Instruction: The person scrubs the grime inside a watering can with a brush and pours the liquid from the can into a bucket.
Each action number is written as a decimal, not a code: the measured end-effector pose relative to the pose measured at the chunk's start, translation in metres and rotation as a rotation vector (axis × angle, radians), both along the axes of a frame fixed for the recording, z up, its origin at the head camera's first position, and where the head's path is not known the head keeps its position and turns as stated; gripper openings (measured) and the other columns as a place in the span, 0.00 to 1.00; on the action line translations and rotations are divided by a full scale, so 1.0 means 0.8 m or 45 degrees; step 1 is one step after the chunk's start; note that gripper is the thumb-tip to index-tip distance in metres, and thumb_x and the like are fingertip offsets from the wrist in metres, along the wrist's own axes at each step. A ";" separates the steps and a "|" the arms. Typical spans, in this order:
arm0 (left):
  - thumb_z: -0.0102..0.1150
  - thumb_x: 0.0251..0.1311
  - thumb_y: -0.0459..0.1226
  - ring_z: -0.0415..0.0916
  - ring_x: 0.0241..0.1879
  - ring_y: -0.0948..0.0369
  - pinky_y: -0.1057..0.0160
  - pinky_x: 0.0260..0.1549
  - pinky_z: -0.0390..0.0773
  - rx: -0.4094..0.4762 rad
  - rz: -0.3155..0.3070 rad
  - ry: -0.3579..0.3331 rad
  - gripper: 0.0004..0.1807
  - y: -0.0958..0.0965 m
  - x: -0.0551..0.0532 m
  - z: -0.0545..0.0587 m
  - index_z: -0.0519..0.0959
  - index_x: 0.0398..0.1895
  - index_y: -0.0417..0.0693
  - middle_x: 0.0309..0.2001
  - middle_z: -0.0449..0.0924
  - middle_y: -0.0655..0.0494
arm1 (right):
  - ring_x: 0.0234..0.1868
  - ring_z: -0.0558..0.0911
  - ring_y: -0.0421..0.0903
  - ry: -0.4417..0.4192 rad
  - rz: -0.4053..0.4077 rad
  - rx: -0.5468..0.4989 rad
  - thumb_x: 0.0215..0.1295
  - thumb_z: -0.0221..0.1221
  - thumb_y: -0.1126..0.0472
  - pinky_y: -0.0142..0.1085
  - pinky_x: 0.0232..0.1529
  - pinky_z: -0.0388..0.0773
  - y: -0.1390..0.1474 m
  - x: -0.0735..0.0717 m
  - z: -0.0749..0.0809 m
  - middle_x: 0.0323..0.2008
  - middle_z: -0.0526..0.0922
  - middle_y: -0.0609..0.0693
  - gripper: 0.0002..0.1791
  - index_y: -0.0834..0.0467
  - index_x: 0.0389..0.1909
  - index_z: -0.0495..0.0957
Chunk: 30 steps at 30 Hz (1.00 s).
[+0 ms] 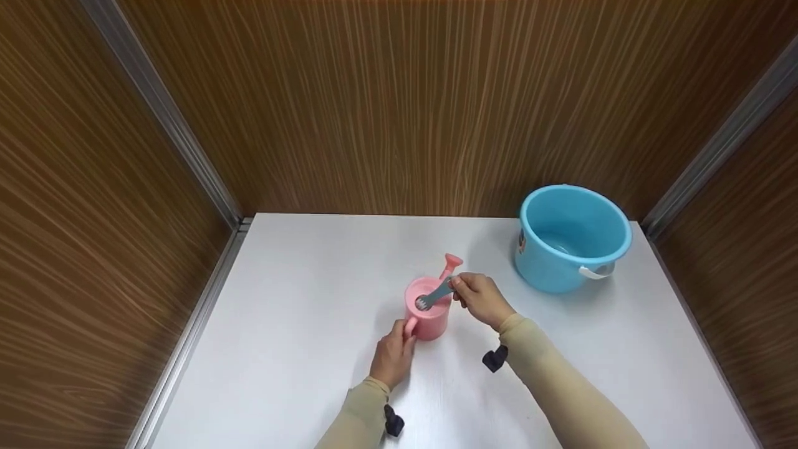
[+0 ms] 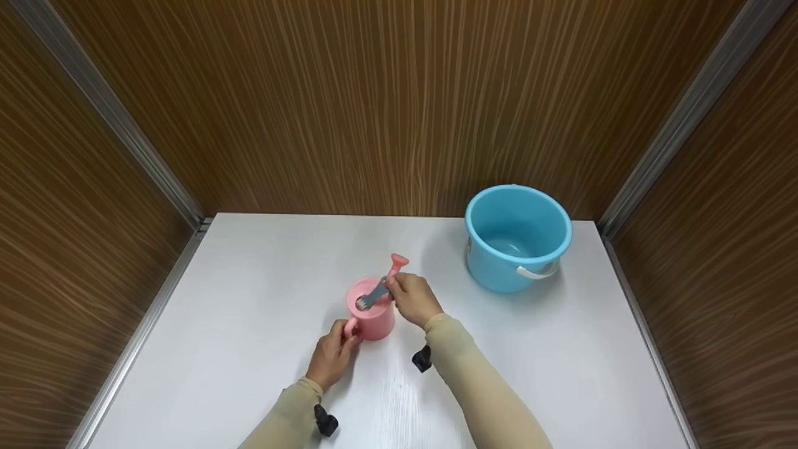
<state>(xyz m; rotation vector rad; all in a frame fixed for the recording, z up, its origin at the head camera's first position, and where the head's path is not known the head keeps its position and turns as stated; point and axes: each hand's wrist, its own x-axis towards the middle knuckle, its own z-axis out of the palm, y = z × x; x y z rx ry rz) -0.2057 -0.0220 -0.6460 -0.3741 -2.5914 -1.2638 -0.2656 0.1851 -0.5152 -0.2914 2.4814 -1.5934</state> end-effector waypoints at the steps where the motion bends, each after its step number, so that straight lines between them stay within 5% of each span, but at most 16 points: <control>1: 0.58 0.64 0.32 0.78 0.35 0.61 0.59 0.34 0.78 0.022 0.002 0.016 0.10 -0.001 0.000 -0.002 0.70 0.46 0.46 0.36 0.81 0.54 | 0.27 0.72 0.43 0.027 0.023 0.033 0.76 0.47 0.57 0.34 0.29 0.70 0.000 0.000 0.001 0.26 0.77 0.52 0.17 0.62 0.37 0.80; 6: 0.58 0.65 0.33 0.77 0.34 0.63 0.59 0.35 0.77 0.080 0.005 0.079 0.08 -0.007 0.000 -0.009 0.73 0.44 0.46 0.35 0.81 0.56 | 0.26 0.72 0.43 0.130 0.113 0.166 0.75 0.49 0.57 0.35 0.29 0.71 -0.004 -0.004 0.000 0.25 0.78 0.56 0.15 0.61 0.35 0.80; 14: 0.56 0.66 0.34 0.81 0.43 0.61 0.58 0.41 0.79 0.136 0.037 0.017 0.11 -0.015 -0.007 -0.008 0.75 0.51 0.46 0.42 0.84 0.53 | 0.24 0.70 0.41 0.219 0.179 0.298 0.73 0.51 0.59 0.36 0.29 0.70 -0.019 -0.007 -0.004 0.21 0.76 0.51 0.15 0.62 0.31 0.81; 20: 0.54 0.68 0.35 0.80 0.47 0.61 0.58 0.46 0.79 0.124 0.029 -0.011 0.13 -0.020 -0.013 -0.006 0.75 0.54 0.47 0.46 0.84 0.54 | 0.25 0.72 0.41 0.144 0.199 0.375 0.73 0.51 0.59 0.36 0.30 0.71 -0.027 -0.005 -0.009 0.22 0.76 0.48 0.14 0.62 0.32 0.80; 30: 0.53 0.69 0.35 0.81 0.40 0.64 0.59 0.40 0.79 0.018 0.032 -0.070 0.07 -0.028 -0.026 0.003 0.76 0.47 0.50 0.39 0.84 0.57 | 0.26 0.72 0.42 0.067 0.189 0.377 0.73 0.52 0.57 0.35 0.30 0.69 -0.027 -0.005 -0.011 0.23 0.75 0.48 0.13 0.60 0.35 0.81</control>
